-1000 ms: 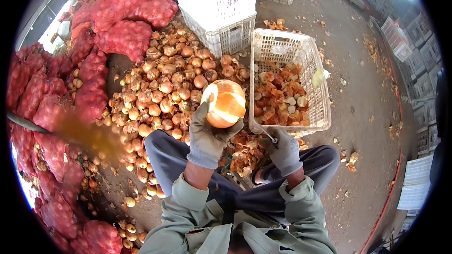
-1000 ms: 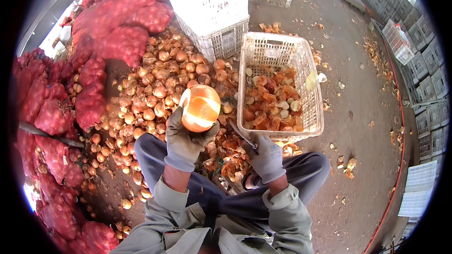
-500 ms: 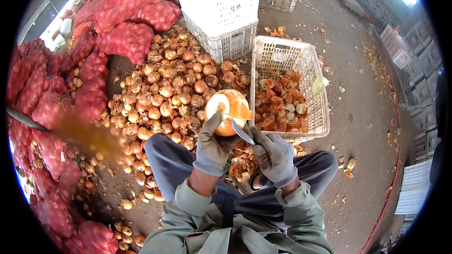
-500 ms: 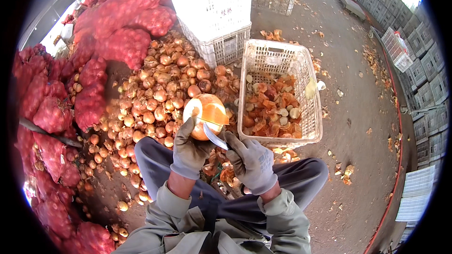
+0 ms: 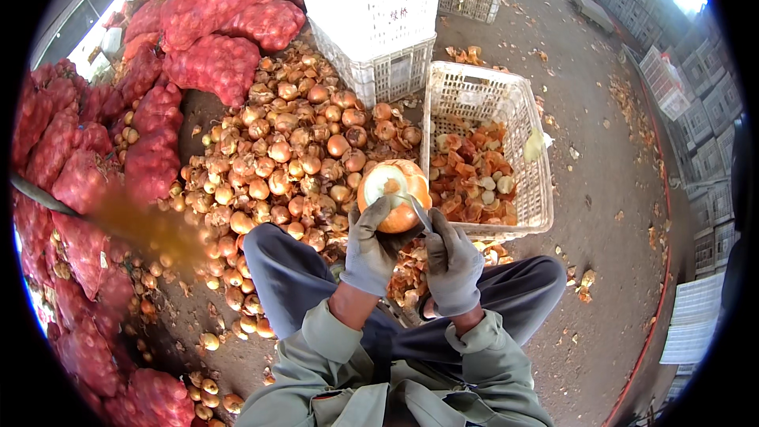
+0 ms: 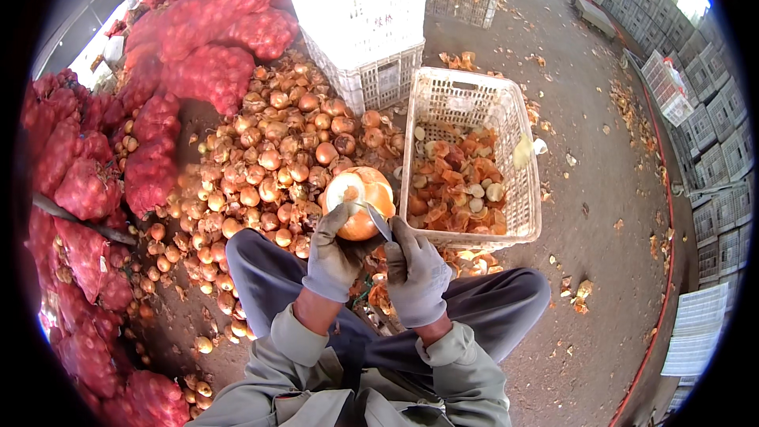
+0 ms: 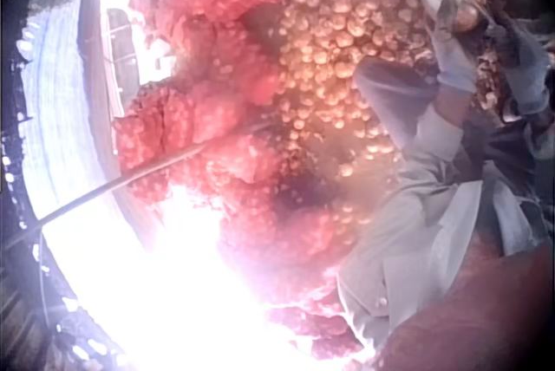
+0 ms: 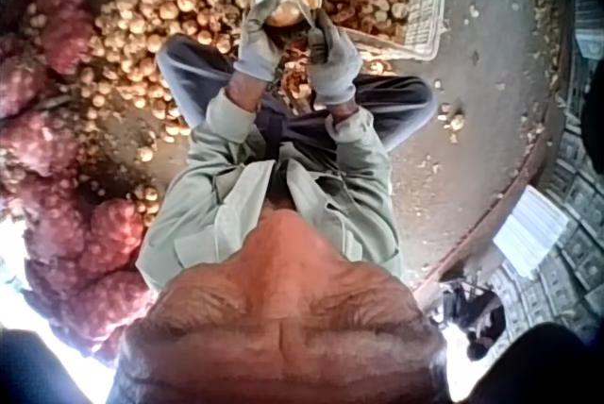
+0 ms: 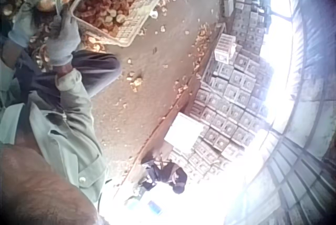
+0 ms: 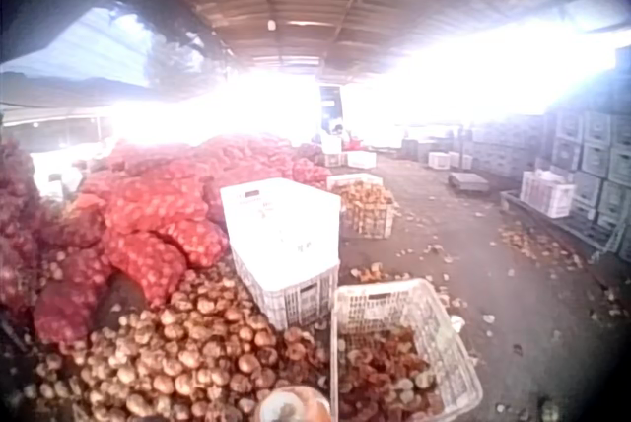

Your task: The person sits cross-legged on the floor and peels multiple onions one by one using a small knife. The outer skins are removed and placed into a nearby plastic basket, while the peeled onions are set aside.

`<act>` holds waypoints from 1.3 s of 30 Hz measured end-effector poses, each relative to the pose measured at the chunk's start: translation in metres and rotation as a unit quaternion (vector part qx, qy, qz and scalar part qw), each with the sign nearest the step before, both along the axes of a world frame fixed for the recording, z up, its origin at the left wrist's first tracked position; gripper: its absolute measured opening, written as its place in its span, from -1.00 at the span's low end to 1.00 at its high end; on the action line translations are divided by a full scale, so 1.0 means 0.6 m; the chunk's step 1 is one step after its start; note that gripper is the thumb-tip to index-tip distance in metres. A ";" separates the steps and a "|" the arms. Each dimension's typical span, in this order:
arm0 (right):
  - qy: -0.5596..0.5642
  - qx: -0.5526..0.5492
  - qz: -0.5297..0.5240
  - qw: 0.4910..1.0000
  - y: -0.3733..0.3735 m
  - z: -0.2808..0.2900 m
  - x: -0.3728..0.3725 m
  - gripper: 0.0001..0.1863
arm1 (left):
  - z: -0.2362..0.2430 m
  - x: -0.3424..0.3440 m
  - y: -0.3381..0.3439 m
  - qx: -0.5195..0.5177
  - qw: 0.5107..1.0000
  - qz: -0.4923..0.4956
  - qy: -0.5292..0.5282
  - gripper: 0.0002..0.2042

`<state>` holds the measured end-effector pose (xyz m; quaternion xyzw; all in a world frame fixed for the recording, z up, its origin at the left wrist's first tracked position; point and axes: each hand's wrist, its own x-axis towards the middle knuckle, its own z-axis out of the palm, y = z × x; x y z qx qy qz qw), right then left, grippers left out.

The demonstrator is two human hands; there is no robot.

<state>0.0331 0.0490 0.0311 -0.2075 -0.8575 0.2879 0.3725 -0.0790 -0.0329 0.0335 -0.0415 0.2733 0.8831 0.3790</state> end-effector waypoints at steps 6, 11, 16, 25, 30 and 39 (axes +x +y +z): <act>0.019 -0.586 0.121 0.801 0.020 0.041 0.025 -0.53 | -0.002 -0.010 -0.009 -0.007 0.999 -0.040 -0.019 -0.55; 0.035 -0.558 0.137 0.818 0.029 0.055 0.035 -0.49 | -0.012 -0.019 -0.016 0.001 0.999 -0.054 0.009 -0.47; 0.033 -0.118 0.030 0.992 0.035 0.065 -0.002 -0.35 | -0.015 -0.018 -0.021 0.011 0.998 -0.066 -0.002 -0.53; -0.062 0.034 0.067 0.995 0.053 0.071 -0.032 -0.46 | -0.025 -0.004 -0.031 -0.029 0.998 -0.050 -0.008 -0.48; 0.004 0.041 0.032 0.999 0.064 0.066 -0.037 -0.61 | -0.017 -0.021 -0.045 -0.029 0.989 -0.145 0.022 -0.42; 0.055 0.076 0.024 0.995 0.068 0.061 -0.020 -0.66 | 0.004 -0.017 -0.039 0.019 0.980 -0.180 0.083 -0.29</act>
